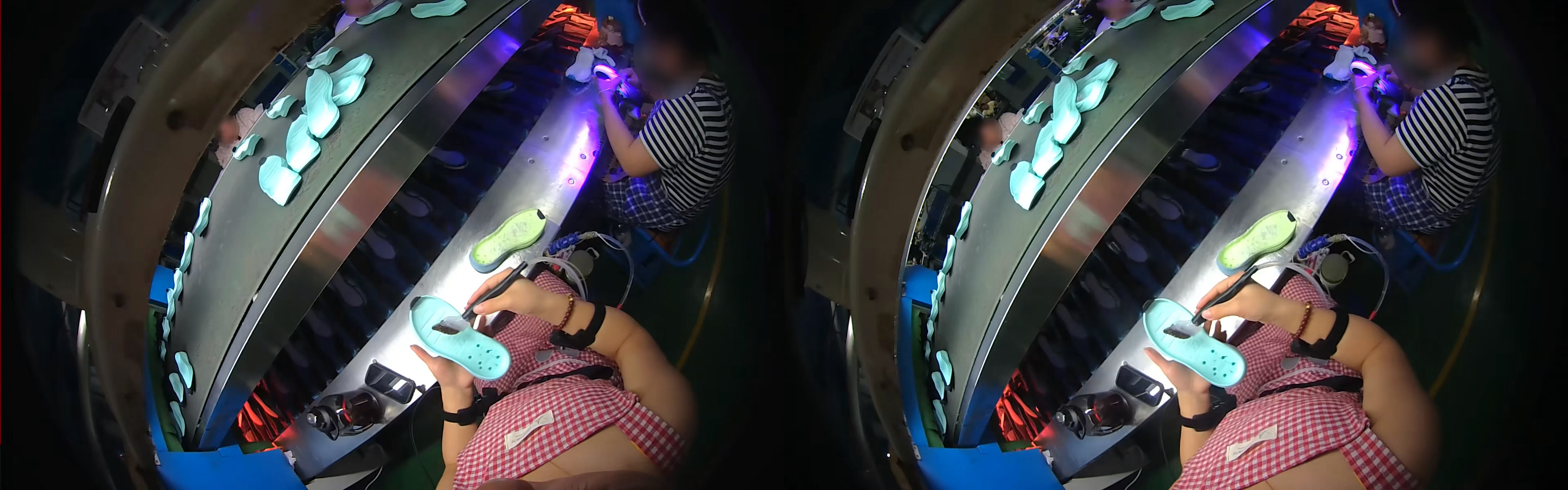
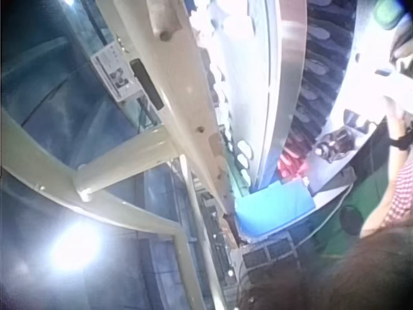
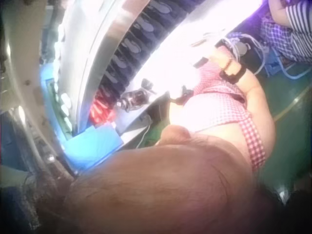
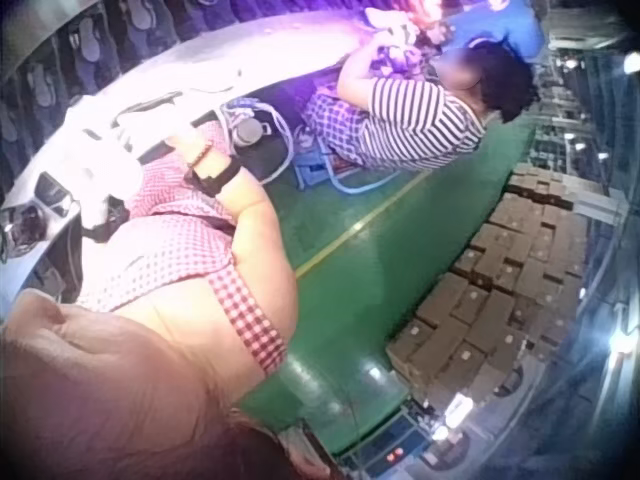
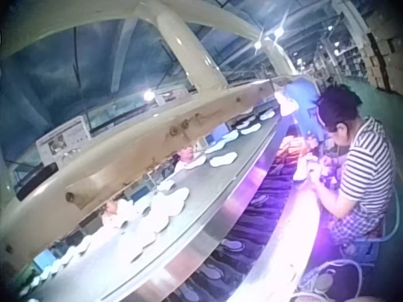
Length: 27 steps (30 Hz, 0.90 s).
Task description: Applying adhesive or sealant to shoe outsoles using a brush and placing them on a conveyor belt.
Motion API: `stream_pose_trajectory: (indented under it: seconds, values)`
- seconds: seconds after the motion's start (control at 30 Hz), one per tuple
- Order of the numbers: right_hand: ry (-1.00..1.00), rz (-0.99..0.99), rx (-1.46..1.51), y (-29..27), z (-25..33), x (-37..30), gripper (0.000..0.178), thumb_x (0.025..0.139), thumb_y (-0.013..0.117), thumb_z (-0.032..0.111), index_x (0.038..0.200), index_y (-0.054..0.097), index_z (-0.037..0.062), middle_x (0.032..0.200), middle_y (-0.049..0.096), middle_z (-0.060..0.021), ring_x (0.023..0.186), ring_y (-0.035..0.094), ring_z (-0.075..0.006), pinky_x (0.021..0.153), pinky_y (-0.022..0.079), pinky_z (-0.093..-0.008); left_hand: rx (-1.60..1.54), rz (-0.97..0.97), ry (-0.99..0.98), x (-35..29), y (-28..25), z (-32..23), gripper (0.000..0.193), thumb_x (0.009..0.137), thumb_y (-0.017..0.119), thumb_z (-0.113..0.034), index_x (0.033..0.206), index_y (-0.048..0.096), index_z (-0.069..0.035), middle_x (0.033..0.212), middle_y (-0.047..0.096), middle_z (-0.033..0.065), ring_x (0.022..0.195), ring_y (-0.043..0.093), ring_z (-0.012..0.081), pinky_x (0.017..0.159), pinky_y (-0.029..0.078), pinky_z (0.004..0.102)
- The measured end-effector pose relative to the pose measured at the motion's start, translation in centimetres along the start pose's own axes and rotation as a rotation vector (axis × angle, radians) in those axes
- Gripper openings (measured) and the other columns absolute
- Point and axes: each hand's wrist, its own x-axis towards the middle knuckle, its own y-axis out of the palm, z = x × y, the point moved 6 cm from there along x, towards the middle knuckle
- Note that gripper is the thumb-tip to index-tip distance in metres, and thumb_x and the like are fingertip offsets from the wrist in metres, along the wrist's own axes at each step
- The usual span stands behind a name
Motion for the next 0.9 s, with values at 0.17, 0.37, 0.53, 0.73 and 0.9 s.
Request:
stream_pose_trajectory:
  seconds: [0.17,0.37,0.53,0.73,0.9]
  values:
    - [0.026,-0.058,-0.007,-0.3,-1.3,2.3,0.021,0.073,0.066,0.006,0.092,0.064,-0.0036,0.082,0.066,-0.0095,0.074,0.061,-0.0116,0.067,0.049,-0.0232,-0.044,0.363,-0.124,0.8,1.0,1.6,0.081,0.078,0.019,-0.073,0.127,0.039,-0.011,0.114,0.051,0.0152,0.105,0.051,0.0321,0.093,0.036,0.0503]
    - [-0.309,0.080,-0.499,3.5,1.3,0.9,0.024,0.071,0.063,0.015,0.089,0.065,0.0001,0.078,0.064,-0.0179,0.069,0.063,-0.0254,0.065,0.049,-0.0299,0.134,-0.179,0.184,2.4,-1.0,0.8,0.076,0.083,0.016,-0.067,0.126,0.039,-0.009,0.120,0.048,0.0129,0.109,0.047,0.0278,0.094,0.038,0.0393]
    - [-0.202,0.473,-0.580,3.9,3.6,-1.6,0.022,0.070,0.064,0.014,0.088,0.066,0.0006,0.081,0.065,-0.0175,0.069,0.064,-0.0250,0.063,0.049,-0.0297,0.207,-0.210,0.392,0.9,-1.5,-3.9,0.076,0.082,0.015,-0.068,0.123,0.043,-0.009,0.103,0.058,0.0144,0.092,0.056,0.0294,0.081,0.046,0.0416]
    - [-0.024,0.169,-0.143,2.0,5.7,0.6,0.021,0.074,0.065,0.009,0.092,0.065,-0.0005,0.081,0.066,-0.0097,0.071,0.060,-0.0102,0.066,0.048,-0.0240,0.205,0.074,0.161,0.2,1.4,-1.6,0.074,0.084,0.016,-0.066,0.127,0.039,-0.010,0.113,0.054,0.0136,0.095,0.056,0.0289,0.082,0.046,0.0428]
    - [-0.117,0.460,-0.211,3.8,5.3,-1.0,0.022,0.074,0.066,0.004,0.096,0.065,0.0001,0.084,0.067,-0.0116,0.074,0.061,-0.0097,0.068,0.049,-0.0226,0.079,0.196,0.298,0.1,4.2,-2.3,0.068,0.086,0.019,-0.060,0.125,0.040,-0.008,0.110,0.055,0.0155,0.094,0.056,0.0305,0.082,0.046,0.0435]
